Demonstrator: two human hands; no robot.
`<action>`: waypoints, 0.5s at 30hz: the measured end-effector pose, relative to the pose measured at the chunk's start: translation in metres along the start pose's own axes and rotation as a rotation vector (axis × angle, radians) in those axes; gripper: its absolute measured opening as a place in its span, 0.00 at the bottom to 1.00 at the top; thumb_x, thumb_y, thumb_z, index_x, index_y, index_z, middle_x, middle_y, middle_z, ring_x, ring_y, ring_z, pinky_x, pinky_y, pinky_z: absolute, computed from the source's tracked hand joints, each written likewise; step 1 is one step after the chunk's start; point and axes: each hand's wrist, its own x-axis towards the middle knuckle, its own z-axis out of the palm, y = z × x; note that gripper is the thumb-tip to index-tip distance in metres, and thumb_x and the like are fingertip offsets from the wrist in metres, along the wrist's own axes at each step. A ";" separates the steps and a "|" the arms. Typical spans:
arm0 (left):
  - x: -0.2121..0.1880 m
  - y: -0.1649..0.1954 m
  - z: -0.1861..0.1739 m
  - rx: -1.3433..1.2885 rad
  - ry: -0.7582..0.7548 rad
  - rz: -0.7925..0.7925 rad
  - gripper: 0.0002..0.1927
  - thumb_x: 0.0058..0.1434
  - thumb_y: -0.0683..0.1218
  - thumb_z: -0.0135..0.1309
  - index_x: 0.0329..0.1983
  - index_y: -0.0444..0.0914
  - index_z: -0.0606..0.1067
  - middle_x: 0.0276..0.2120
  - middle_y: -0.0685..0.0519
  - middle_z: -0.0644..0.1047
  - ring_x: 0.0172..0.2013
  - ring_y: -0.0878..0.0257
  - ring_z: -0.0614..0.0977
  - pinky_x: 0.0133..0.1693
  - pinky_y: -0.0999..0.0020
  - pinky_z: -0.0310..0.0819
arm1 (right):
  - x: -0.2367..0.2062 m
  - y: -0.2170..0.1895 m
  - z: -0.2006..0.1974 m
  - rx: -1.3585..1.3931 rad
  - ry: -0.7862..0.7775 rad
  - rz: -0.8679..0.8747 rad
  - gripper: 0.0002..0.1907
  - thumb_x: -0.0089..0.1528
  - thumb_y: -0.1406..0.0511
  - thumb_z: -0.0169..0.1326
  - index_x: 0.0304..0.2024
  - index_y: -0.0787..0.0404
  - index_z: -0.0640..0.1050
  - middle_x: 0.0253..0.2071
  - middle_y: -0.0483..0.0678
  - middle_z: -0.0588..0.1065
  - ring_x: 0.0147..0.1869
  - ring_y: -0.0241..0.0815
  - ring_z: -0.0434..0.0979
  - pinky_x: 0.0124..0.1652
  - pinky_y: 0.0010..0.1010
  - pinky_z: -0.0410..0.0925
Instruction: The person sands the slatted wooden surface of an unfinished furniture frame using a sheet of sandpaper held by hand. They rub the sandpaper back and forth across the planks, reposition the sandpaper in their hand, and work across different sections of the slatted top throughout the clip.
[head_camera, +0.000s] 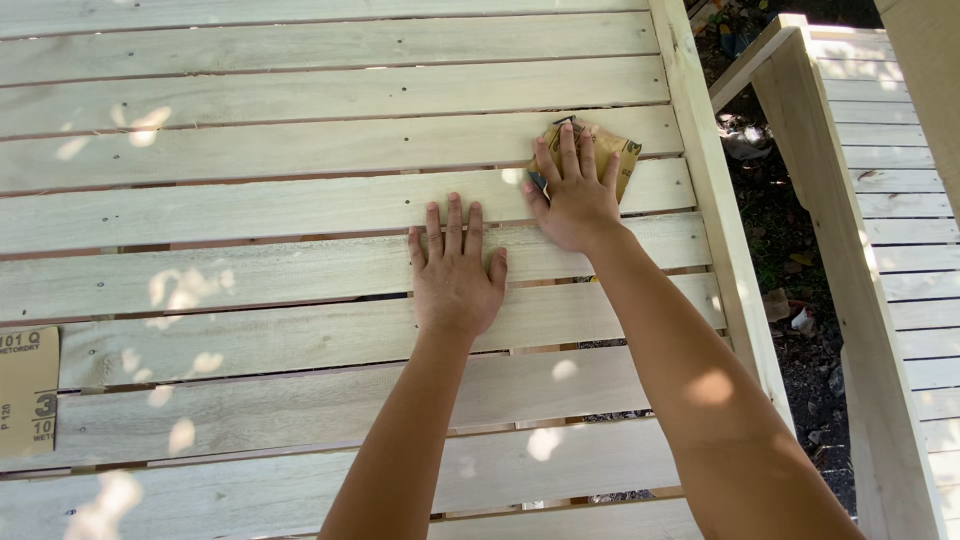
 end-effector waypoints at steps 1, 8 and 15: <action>0.000 0.000 -0.001 0.005 -0.003 0.001 0.36 0.70 0.63 0.23 0.78 0.47 0.41 0.77 0.52 0.38 0.75 0.51 0.37 0.71 0.49 0.29 | 0.008 0.002 0.000 0.011 0.011 0.014 0.36 0.71 0.45 0.24 0.78 0.48 0.40 0.80 0.53 0.32 0.83 0.56 0.27 0.73 0.62 0.33; -0.008 0.003 0.005 -0.017 0.050 -0.020 0.36 0.70 0.62 0.25 0.78 0.43 0.43 0.78 0.52 0.39 0.76 0.52 0.38 0.72 0.50 0.31 | -0.120 0.006 0.031 0.031 0.018 -0.190 0.35 0.70 0.51 0.30 0.76 0.59 0.47 0.79 0.58 0.38 0.82 0.55 0.34 0.73 0.50 0.38; -0.022 0.017 0.020 -0.045 0.068 -0.029 0.38 0.70 0.63 0.25 0.78 0.39 0.43 0.77 0.50 0.40 0.75 0.52 0.40 0.71 0.48 0.31 | -0.152 -0.001 0.039 -0.006 0.122 -0.168 0.39 0.69 0.49 0.32 0.75 0.64 0.47 0.79 0.56 0.40 0.82 0.51 0.36 0.73 0.50 0.36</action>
